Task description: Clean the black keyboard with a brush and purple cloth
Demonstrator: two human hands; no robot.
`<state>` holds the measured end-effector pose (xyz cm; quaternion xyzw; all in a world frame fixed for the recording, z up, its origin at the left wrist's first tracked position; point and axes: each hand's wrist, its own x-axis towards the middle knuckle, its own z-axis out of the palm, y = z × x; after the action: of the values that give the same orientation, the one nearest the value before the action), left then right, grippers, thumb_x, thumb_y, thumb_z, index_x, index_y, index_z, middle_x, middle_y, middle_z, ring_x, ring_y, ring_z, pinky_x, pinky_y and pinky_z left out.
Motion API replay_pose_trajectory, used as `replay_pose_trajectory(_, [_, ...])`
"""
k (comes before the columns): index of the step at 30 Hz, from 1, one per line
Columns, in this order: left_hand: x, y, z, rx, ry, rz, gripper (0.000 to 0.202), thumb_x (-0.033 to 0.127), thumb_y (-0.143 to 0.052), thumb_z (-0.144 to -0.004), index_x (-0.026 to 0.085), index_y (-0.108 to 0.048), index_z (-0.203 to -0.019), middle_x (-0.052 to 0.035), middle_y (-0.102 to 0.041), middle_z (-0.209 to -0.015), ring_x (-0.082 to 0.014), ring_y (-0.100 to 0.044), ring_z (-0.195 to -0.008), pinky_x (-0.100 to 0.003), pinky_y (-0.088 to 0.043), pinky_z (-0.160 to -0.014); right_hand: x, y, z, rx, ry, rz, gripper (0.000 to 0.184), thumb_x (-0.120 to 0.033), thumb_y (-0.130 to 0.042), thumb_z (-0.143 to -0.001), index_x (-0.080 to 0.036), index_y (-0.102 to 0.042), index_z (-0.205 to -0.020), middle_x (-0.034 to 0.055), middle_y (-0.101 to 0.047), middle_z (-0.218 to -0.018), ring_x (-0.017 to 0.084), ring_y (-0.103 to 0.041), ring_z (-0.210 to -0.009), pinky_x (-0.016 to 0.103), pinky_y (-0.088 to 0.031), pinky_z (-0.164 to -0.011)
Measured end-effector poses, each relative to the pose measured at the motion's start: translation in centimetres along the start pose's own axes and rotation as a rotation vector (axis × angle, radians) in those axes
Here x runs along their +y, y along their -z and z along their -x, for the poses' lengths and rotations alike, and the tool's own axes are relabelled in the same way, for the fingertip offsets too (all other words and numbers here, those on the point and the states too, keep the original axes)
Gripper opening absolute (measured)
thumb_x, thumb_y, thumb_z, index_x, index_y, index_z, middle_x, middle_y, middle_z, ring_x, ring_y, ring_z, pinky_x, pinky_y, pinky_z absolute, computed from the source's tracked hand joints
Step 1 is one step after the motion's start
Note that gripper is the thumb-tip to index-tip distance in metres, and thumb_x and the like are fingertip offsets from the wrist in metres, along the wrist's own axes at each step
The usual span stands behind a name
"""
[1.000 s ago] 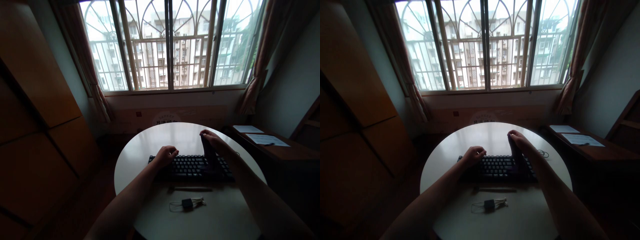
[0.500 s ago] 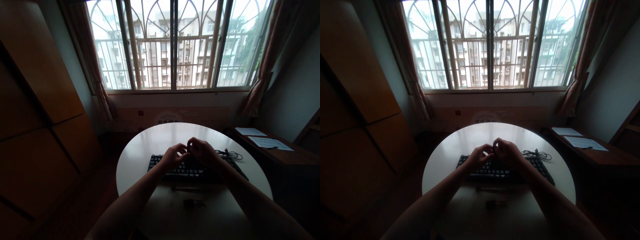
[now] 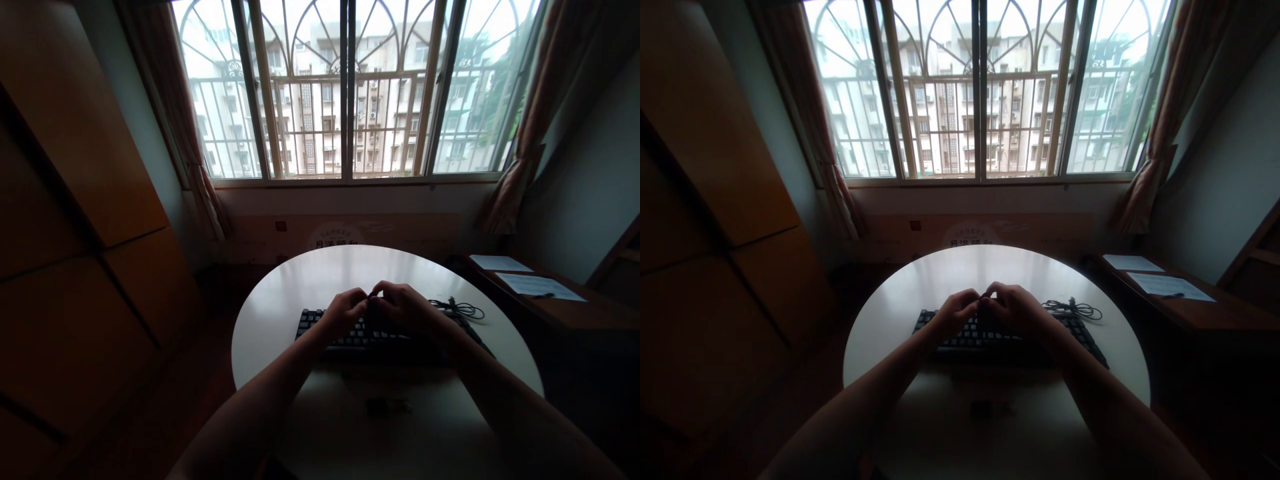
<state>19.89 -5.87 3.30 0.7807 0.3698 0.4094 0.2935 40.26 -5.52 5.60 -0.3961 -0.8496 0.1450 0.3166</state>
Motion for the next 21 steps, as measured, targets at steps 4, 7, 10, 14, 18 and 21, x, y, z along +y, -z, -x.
replay_pose_trajectory(4, [0.1,0.1,0.1,-0.005,-0.002,0.014,0.017,0.029,-0.052,-0.086,0.015,-0.061,-0.084,0.0001,-0.062,-0.072,-0.0137,-0.058,-0.068,-0.023,-0.043,-0.061,0.4,0.1,-0.1,-0.056,0.013,-0.086,0.022,-0.039,-0.057,-0.085,-0.019,-0.063,-0.091,0.0013,-0.064,-0.072,0.016,-0.058,-0.064,0.025,-0.042,-0.056])
replay_pose_trajectory(7, [0.4,0.1,0.2,0.003,-0.009,0.012,0.015,0.028,-0.051,-0.085,0.016,-0.061,-0.084,0.0,-0.062,-0.07,-0.0136,-0.058,-0.066,-0.023,-0.044,-0.06,0.9,0.0,-0.1,-0.074,0.026,-0.168,0.023,-0.039,-0.061,-0.082,-0.018,-0.06,-0.091,0.0002,-0.063,-0.072,0.015,-0.056,-0.064,0.024,-0.042,-0.056])
replay_pose_trajectory(10, [0.7,0.1,0.3,0.013,-0.047,-0.022,0.015,0.025,-0.05,-0.085,0.016,-0.061,-0.087,0.0002,-0.061,-0.07,-0.0129,-0.057,-0.065,-0.023,-0.044,-0.06,1.5,-0.3,-0.2,-0.101,0.0,-0.234,0.028,-0.039,-0.062,-0.08,-0.018,-0.059,-0.099,-0.0008,-0.063,-0.072,0.014,-0.056,-0.062,0.023,-0.042,-0.055])
replay_pose_trajectory(14, [1.1,0.0,0.6,0.044,-0.101,-0.114,0.015,0.022,-0.05,-0.085,0.017,-0.063,-0.089,-0.0001,-0.062,-0.073,-0.0115,-0.056,-0.064,-0.022,-0.045,-0.06,2.0,-0.7,-0.6,-0.127,-0.028,-0.244,0.024,-0.037,-0.062,-0.079,-0.017,-0.064,-0.091,0.0011,-0.065,-0.076,0.016,-0.059,-0.069,0.025,-0.044,-0.06])
replay_pose_trajectory(18, [1.6,-0.1,0.9,0.06,-0.173,-0.145,0.014,0.023,-0.052,-0.086,0.018,-0.065,-0.091,-0.0034,-0.065,-0.083,-0.0118,-0.059,-0.069,-0.022,-0.047,-0.061,1.3,0.0,-0.8,-0.148,-0.04,-0.298,0.024,-0.039,-0.064,-0.076,-0.015,-0.066,-0.08,0.001,-0.063,-0.071,0.017,-0.057,-0.068,0.025,-0.044,-0.06])
replay_pose_trajectory(21, [2.1,0.0,1.0,0.063,-0.216,-0.147,0.017,0.025,-0.052,-0.089,0.018,-0.066,-0.095,-0.0051,-0.066,-0.089,-0.0113,-0.06,-0.07,-0.022,-0.048,-0.063,1.4,2.1,-0.2,-0.24,-0.007,-0.45,0.034,-0.048,-0.068,-0.072,-0.015,-0.068,-0.083,0.0026,-0.065,-0.073,0.017,-0.058,-0.067,0.026,-0.045,-0.06])
